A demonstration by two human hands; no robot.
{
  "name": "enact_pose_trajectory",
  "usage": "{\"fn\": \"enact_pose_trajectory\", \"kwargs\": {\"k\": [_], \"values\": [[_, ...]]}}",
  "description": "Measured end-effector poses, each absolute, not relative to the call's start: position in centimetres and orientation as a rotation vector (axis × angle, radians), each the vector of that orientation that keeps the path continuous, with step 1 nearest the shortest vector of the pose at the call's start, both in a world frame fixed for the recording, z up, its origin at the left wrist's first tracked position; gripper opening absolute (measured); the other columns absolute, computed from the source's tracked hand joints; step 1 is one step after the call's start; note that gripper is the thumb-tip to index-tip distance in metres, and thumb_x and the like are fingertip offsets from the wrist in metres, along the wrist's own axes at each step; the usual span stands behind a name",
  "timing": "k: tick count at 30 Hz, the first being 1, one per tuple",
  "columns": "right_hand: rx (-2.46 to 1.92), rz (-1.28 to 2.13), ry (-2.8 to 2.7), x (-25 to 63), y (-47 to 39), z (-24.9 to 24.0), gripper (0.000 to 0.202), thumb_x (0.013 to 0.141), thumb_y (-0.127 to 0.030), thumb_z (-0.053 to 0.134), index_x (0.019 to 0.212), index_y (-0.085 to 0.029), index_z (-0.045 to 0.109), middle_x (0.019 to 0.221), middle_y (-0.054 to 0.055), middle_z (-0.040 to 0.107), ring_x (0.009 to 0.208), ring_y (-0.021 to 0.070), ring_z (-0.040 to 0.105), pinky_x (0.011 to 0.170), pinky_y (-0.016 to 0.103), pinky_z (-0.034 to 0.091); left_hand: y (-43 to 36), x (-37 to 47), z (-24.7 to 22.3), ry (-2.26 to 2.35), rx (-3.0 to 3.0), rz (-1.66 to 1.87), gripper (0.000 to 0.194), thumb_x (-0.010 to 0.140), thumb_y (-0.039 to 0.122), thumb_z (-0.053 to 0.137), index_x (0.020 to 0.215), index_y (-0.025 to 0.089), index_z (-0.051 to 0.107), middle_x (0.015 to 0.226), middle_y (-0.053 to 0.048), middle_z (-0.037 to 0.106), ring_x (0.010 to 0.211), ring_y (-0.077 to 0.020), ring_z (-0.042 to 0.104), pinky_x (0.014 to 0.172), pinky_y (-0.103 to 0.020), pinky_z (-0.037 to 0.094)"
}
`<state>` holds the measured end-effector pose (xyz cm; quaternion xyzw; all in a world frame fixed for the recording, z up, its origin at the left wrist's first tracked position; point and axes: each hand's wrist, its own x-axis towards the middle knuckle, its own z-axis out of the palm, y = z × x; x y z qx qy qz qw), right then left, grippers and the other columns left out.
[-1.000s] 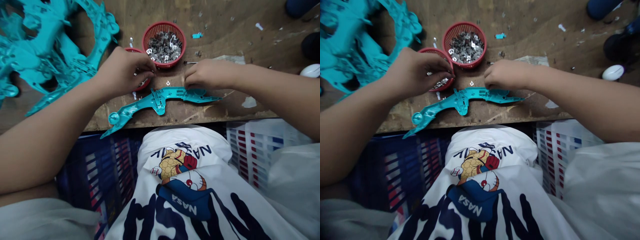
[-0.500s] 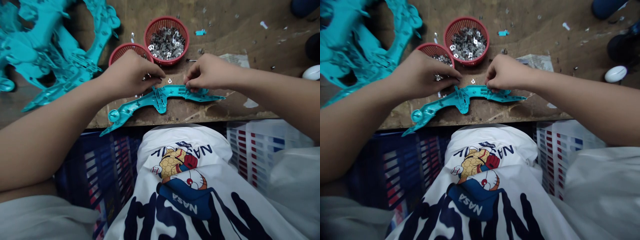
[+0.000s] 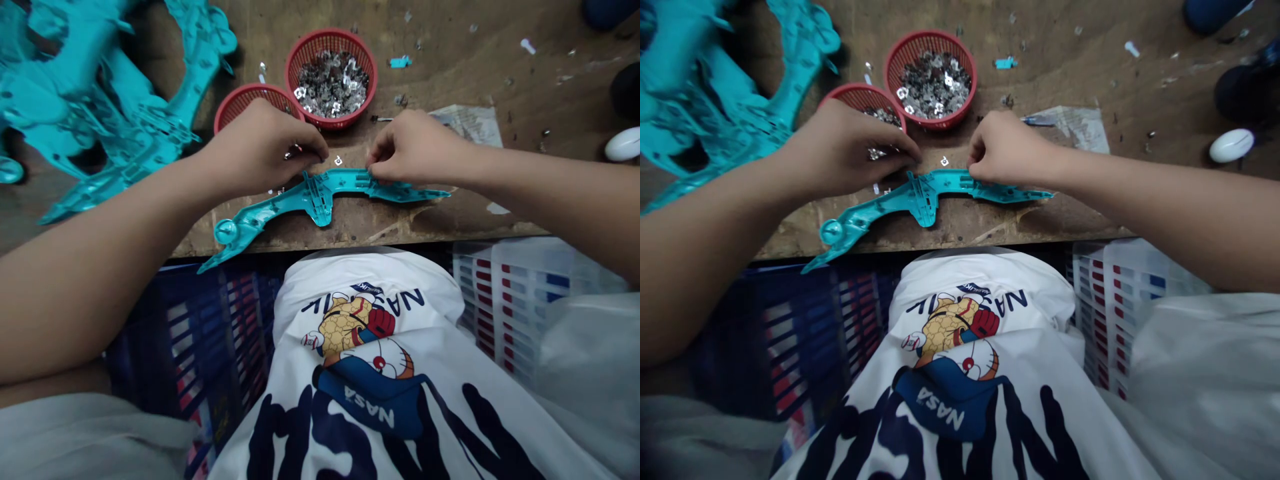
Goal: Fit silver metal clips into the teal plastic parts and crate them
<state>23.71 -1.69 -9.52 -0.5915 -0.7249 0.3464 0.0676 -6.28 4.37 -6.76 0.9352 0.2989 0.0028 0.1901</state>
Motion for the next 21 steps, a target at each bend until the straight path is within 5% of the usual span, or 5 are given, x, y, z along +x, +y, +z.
{"fn": "enact_pose_trajectory", "kwargs": {"k": [6,11,14,18,21], "values": [[-1.699,0.960,-2.296,23.1,-2.4,-9.5,0.004,0.097,-0.025,0.091,0.096,-0.026,0.095,0.100,0.012,0.092,0.109,0.0386,0.088,0.106,0.050,0.067,5.0,-7.0,-7.0,0.959,2.557,0.337,0.061,0.103,0.056,0.059,0.134,0.017,0.094,0.120,-0.012,0.098,0.108,-0.0292,0.092,0.112,-0.056,0.075],[-1.703,0.817,-2.519,22.7,-2.7,-9.0,0.022,0.105,-0.021,0.078,0.111,-0.027,0.098,0.109,0.011,0.095,0.105,0.0346,0.087,0.102,0.047,0.066,5.9,-7.8,-6.5,1.123,2.385,0.497,0.047,0.095,0.059,0.078,0.121,0.024,0.095,0.115,-0.009,0.098,0.103,-0.0272,0.090,0.104,-0.049,0.076],[-1.637,0.766,-2.639,23.1,-2.4,-9.5,0.026,0.109,-0.022,0.075,0.118,-0.026,0.099,0.108,0.010,0.094,0.102,0.0320,0.085,0.099,0.044,0.065,6.1,-7.9,-6.3,1.124,2.419,0.521,0.042,0.101,0.061,0.074,0.116,0.028,0.096,0.113,-0.007,0.098,0.105,-0.0271,0.090,0.103,-0.049,0.076],[-1.303,0.764,-2.640,24.1,-1.7,-10.6,0.019,0.108,-0.031,0.083,0.112,-0.024,0.100,0.117,0.011,0.093,0.105,0.0298,0.083,0.102,0.042,0.065,6.1,-7.6,-6.1,0.896,2.607,0.569,0.045,0.119,0.068,0.066,0.109,0.032,0.093,0.144,-0.008,0.095,0.125,-0.0255,0.087,0.114,-0.050,0.076],[-1.170,0.928,-2.334,24.1,-1.8,-10.0,0.029,0.111,-0.036,0.084,0.132,-0.025,0.101,0.133,0.013,0.093,0.115,0.0309,0.085,0.110,0.046,0.068,5.3,-7.3,-6.2,0.722,2.778,0.654,0.057,0.128,0.070,0.058,0.104,0.034,0.095,0.145,-0.013,0.091,0.131,-0.0288,0.085,0.105,-0.053,0.079]]}}
